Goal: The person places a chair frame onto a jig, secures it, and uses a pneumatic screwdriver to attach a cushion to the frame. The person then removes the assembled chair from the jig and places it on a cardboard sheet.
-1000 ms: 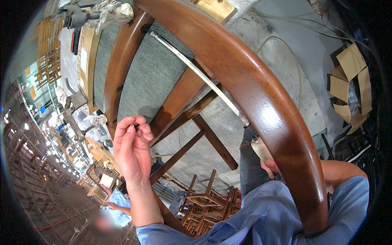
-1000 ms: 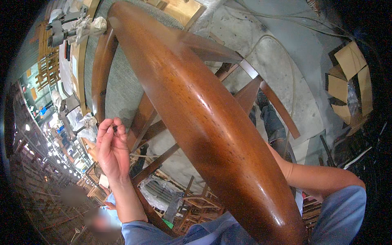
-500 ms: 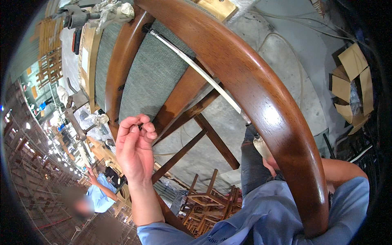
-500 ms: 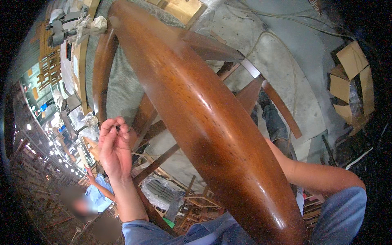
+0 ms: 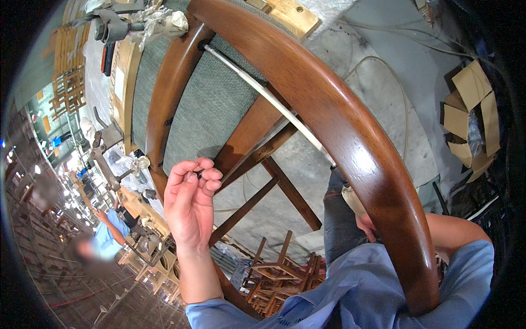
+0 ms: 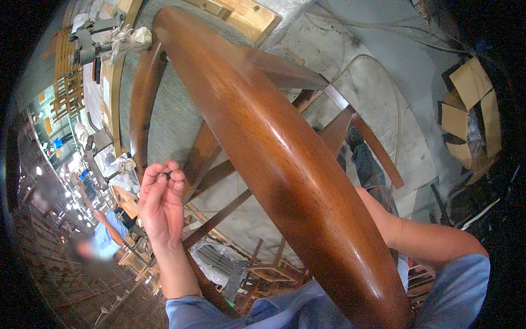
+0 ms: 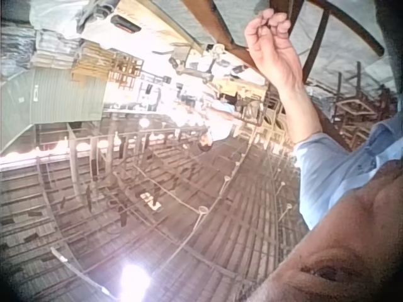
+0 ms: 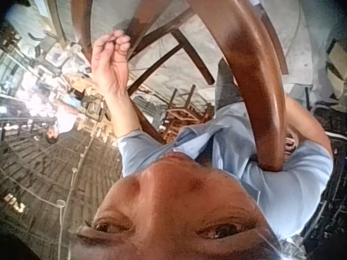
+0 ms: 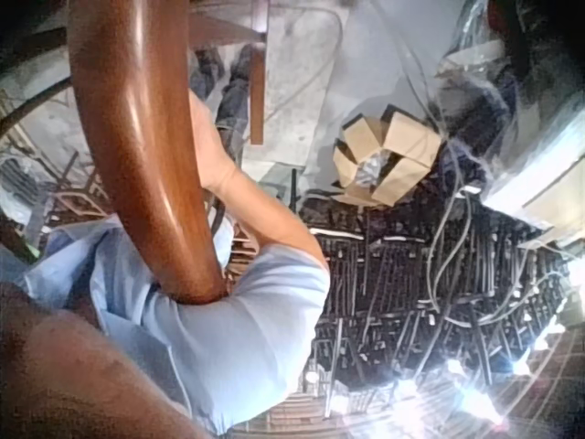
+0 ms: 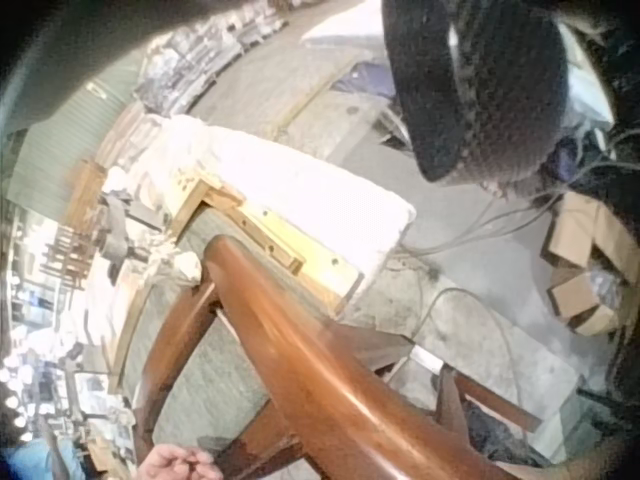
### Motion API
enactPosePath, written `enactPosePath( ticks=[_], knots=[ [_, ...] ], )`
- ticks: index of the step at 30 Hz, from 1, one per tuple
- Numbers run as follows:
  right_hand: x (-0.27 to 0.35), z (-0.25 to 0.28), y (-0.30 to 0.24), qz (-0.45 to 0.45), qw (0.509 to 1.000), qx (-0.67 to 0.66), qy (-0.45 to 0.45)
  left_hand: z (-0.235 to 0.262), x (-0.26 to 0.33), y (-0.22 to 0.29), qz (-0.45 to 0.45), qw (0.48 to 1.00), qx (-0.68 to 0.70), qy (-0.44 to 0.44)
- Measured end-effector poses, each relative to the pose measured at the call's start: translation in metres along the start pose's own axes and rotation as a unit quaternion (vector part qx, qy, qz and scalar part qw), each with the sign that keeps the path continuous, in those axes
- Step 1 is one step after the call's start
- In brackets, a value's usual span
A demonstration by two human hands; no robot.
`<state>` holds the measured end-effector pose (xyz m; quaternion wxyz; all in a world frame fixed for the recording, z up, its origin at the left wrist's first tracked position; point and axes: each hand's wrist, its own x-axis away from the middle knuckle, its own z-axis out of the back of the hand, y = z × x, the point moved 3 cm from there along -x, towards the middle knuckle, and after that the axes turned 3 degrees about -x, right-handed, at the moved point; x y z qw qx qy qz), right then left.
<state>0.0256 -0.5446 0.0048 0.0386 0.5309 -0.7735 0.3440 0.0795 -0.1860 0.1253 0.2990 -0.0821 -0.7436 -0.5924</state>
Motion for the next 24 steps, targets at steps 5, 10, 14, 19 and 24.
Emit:
enactPosePath(
  ticks=[5,10,14,19,24],
  knots=[
    [0.0,-0.004,-0.006,-0.068,0.991,-0.111,0.019,0.001,0.0,0.0,0.0,1.0,-0.004,0.011],
    [-0.002,-0.001,-0.004,-0.049,0.996,-0.074,0.018,-0.001,0.001,-0.002,0.002,1.0,-0.013,0.01],
    [-0.002,-0.001,-0.012,-0.06,0.997,-0.032,0.032,-0.004,0.002,-0.001,0.002,1.0,-0.022,0.02],
    [0.0,0.001,-0.013,-0.051,0.995,-0.082,0.037,-0.002,-0.001,-0.001,0.002,0.999,-0.045,0.023],
    [0.039,0.001,0.016,-0.078,0.993,-0.016,0.092,0.01,-0.007,-0.002,0.001,0.998,-0.045,0.038]
  ],
)
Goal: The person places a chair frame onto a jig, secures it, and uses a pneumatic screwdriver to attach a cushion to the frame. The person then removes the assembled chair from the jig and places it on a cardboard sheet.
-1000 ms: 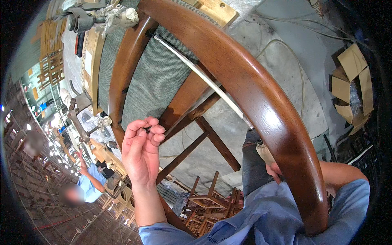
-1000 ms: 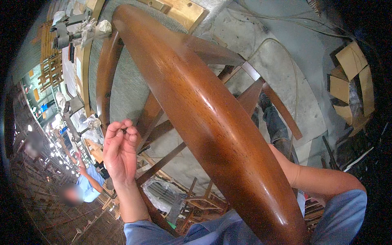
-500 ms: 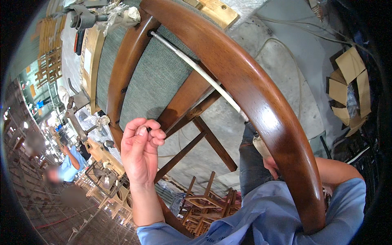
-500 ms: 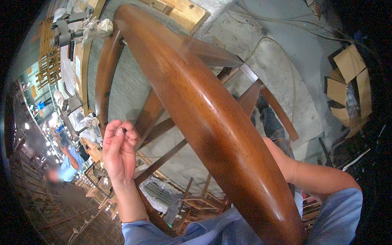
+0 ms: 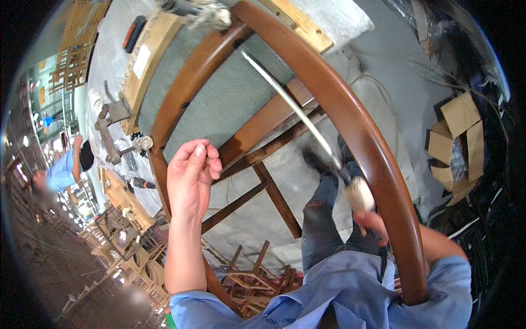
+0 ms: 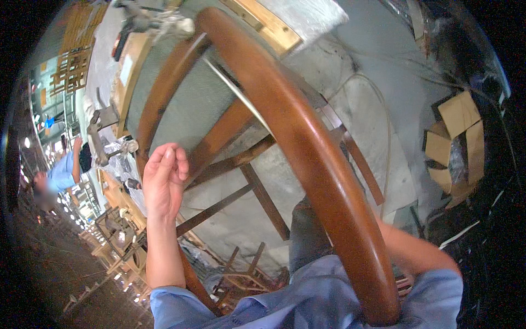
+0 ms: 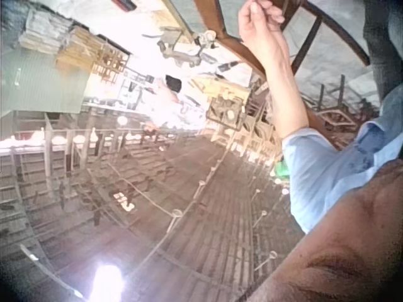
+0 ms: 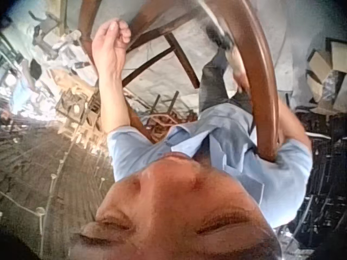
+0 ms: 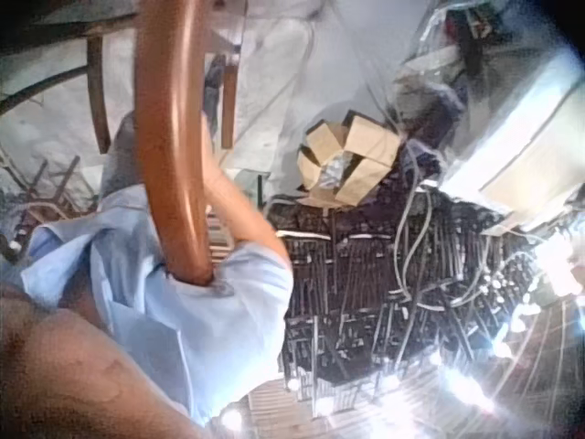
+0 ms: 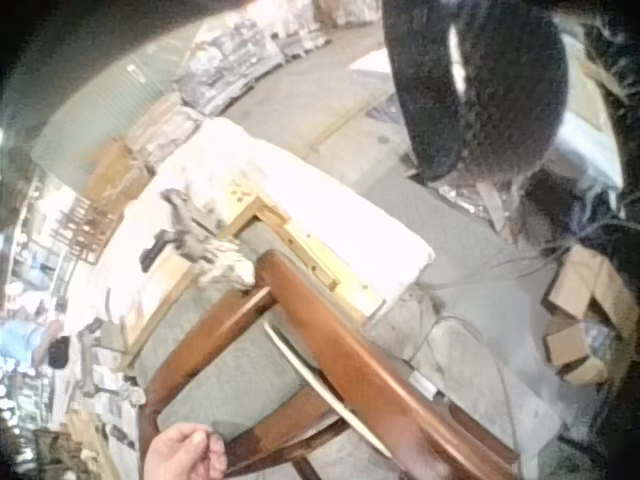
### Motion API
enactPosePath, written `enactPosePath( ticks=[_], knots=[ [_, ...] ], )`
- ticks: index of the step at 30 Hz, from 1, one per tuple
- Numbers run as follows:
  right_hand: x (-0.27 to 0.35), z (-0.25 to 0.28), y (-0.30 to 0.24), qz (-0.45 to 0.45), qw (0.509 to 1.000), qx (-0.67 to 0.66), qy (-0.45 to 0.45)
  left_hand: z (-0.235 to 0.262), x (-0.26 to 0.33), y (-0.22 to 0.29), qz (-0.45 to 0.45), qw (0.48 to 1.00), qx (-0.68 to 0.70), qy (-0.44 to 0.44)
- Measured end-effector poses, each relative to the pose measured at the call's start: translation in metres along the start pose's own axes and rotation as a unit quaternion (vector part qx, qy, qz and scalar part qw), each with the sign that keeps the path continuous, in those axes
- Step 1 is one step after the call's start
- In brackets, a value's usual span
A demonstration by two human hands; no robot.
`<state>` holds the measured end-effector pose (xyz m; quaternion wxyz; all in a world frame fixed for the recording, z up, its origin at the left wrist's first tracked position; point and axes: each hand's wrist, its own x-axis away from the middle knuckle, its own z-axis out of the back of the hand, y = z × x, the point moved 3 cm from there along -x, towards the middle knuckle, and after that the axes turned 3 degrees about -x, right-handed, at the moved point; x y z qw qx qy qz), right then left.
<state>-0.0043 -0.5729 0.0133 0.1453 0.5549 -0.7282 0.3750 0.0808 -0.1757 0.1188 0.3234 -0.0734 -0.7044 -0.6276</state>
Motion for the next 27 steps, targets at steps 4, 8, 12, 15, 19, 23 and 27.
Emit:
enactPosePath(
  ticks=[4,8,12,15,19,23,27],
  knots=[
    [0.03,-0.057,-0.021,0.116,0.937,0.328,-0.015,0.008,-0.002,0.007,-0.025,1.0,0.018,-0.004],
    [0.018,-0.089,0.01,0.111,0.95,0.287,-0.047,0.012,-0.004,0.009,-0.039,0.998,0.058,-0.01],
    [0.005,-0.1,0.035,0.087,0.962,0.257,-0.038,0.015,-0.005,0.011,-0.034,0.999,0.019,-0.007],
    [0.002,-0.106,0.045,0.057,0.976,0.207,-0.048,0.016,-0.007,0.011,-0.044,0.999,-0.011,-0.006],
    [-0.009,-0.098,0.049,0.055,0.976,0.196,-0.082,0.023,-0.009,0.007,-0.057,0.997,-0.042,-0.012],
    [-0.02,-0.084,0.053,-0.045,0.983,-0.016,-0.179,0.028,-0.016,0.009,-0.035,0.993,-0.11,-0.018],
    [-0.028,-0.079,0.058,-0.08,0.967,-0.105,-0.218,0.031,-0.016,0.003,-0.01,0.992,-0.122,-0.03]
  ],
)
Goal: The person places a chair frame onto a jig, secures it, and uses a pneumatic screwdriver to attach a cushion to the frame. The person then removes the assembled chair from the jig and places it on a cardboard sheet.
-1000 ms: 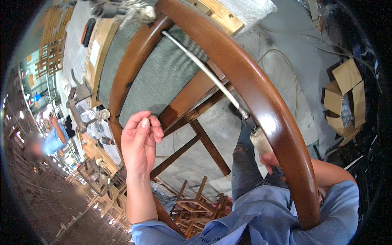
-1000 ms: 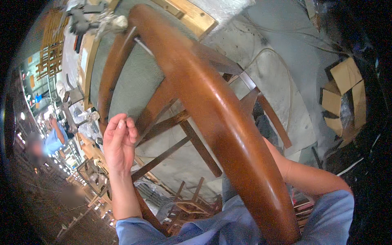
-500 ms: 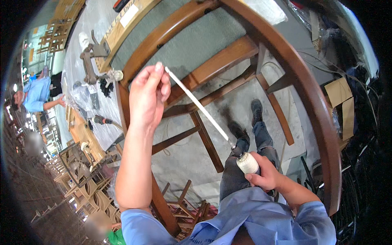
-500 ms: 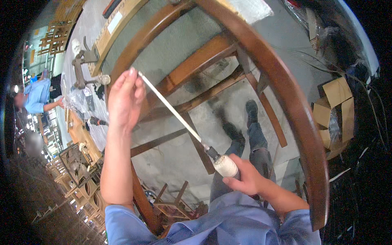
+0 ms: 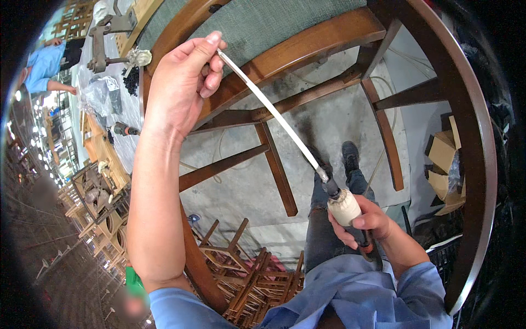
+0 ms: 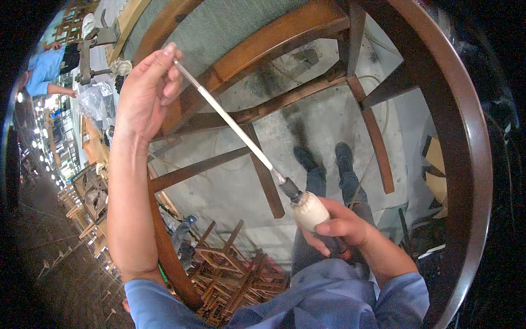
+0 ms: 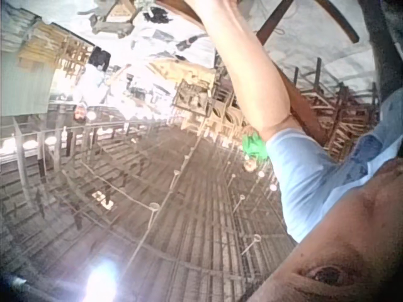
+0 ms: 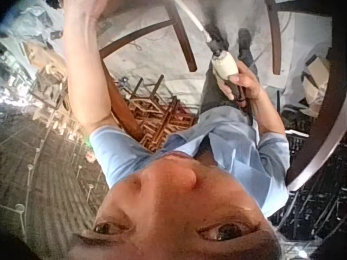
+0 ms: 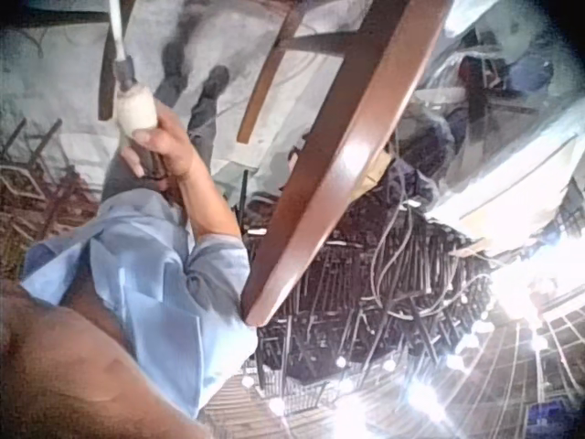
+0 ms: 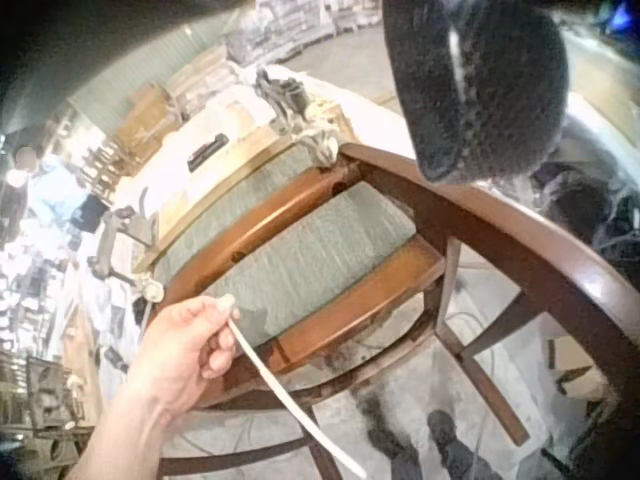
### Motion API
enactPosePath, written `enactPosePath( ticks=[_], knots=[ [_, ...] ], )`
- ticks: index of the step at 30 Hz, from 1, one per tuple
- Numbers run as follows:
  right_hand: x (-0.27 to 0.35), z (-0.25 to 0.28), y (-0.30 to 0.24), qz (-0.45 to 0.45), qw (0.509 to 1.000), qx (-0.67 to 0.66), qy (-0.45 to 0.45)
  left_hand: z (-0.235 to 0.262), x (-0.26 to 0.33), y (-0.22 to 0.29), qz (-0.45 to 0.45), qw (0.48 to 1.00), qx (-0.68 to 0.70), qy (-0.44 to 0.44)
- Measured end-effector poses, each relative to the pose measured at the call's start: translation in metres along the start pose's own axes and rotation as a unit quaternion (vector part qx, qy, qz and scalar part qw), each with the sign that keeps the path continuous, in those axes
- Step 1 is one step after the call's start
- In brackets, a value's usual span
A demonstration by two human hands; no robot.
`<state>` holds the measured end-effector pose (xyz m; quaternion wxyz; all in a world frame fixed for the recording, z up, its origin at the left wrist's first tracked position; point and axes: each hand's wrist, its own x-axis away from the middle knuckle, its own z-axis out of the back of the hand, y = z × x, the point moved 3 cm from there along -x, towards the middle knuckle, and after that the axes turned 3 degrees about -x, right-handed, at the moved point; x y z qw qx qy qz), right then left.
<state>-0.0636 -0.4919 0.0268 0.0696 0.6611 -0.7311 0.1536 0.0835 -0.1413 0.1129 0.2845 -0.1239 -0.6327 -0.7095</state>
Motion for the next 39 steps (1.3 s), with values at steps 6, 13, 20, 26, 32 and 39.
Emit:
enactPosePath(
  ticks=[6,13,20,26,32,39],
  knots=[
    [-0.05,-0.013,-0.008,0.086,0.985,0.111,0.102,-0.012,-0.003,-0.01,-0.037,0.995,-0.088,0.01],
    [-0.066,-0.031,-0.009,0.095,0.987,0.073,0.111,-0.017,0.002,-0.008,-0.048,0.98,-0.188,0.046],
    [-0.062,-0.024,-0.017,0.09,0.98,0.121,0.134,-0.019,0.001,-0.007,-0.058,0.977,-0.196,0.055],
    [-0.064,-0.028,-0.013,0.088,0.984,0.094,0.123,-0.019,0.002,-0.007,-0.049,0.977,-0.201,0.051],
    [-0.068,-0.031,-0.01,0.09,0.985,0.084,0.122,-0.019,0.001,-0.006,-0.049,0.977,-0.2,0.06],
    [-0.071,-0.027,-0.01,0.097,0.982,0.1,0.124,-0.02,0.002,-0.006,-0.051,0.977,-0.198,0.051]
  ],
)
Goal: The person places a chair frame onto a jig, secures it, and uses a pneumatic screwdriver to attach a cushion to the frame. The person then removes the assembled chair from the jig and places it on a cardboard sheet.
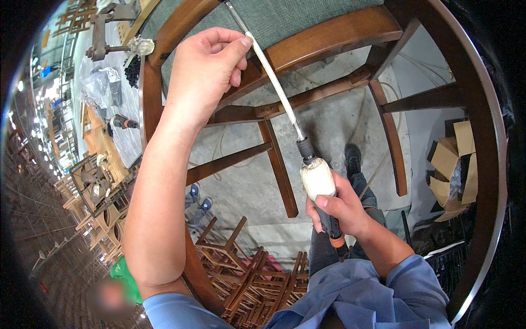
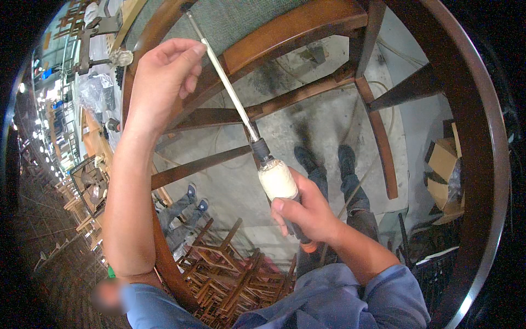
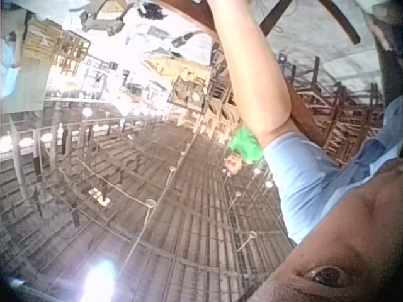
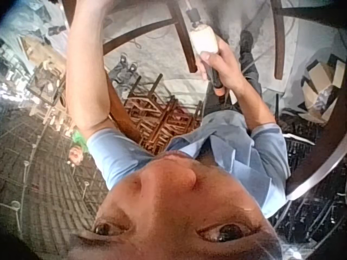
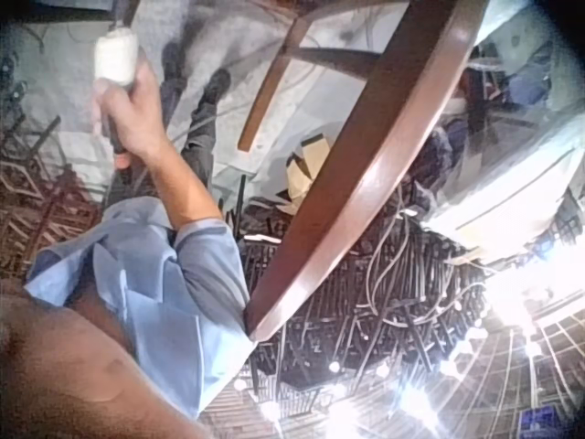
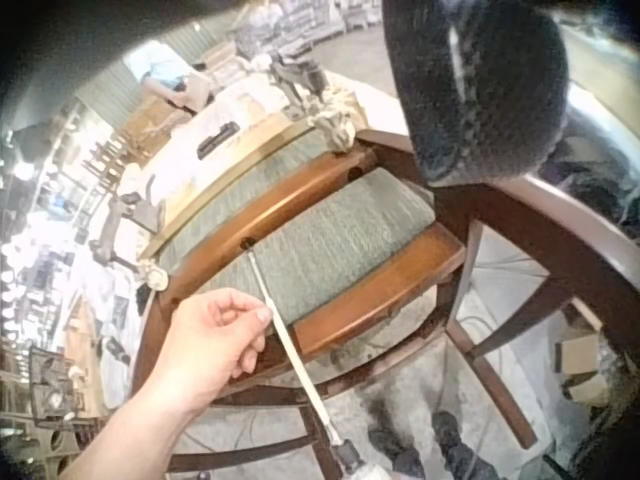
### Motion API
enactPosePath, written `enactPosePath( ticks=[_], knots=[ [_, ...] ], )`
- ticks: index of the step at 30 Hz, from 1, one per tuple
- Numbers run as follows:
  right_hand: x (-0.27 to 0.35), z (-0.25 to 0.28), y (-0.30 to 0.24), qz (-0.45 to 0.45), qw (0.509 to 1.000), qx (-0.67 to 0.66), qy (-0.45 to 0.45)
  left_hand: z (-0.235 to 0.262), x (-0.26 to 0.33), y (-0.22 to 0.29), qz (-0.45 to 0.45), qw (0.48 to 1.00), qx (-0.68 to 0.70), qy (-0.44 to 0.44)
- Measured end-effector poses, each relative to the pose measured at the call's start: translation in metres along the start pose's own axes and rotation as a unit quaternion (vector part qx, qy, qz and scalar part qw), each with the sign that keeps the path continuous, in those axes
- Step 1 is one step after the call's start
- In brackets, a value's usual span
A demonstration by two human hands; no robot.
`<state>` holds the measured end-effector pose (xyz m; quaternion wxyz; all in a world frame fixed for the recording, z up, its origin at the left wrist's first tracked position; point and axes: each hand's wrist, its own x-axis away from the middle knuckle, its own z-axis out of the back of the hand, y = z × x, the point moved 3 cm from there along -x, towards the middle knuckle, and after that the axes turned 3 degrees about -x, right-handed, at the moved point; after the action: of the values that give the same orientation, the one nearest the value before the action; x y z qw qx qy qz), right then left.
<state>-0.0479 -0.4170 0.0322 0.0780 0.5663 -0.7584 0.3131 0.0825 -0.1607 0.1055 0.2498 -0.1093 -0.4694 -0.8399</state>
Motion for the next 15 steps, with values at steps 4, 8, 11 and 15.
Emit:
enactPosePath(
  ticks=[4,8,11,15],
  knots=[
    [0.002,-0.003,-0.009,-0.005,1.0,0.016,-0.002,0.004,-0.003,0.003,-0.008,0.999,0.014,0.035],
    [0.004,-0.01,-0.008,0.002,1.0,0.01,0.006,0.012,-0.005,0.004,-0.035,0.994,0.063,0.079],
    [-0.001,-0.01,-0.01,0.021,1.0,0.02,0.005,0.014,-0.007,0.002,-0.047,0.99,0.1,0.087],
    [-0.006,-0.012,-0.013,0.021,0.999,0.031,0.014,0.017,-0.006,0.008,-0.078,0.983,0.138,0.093]
  ],
)
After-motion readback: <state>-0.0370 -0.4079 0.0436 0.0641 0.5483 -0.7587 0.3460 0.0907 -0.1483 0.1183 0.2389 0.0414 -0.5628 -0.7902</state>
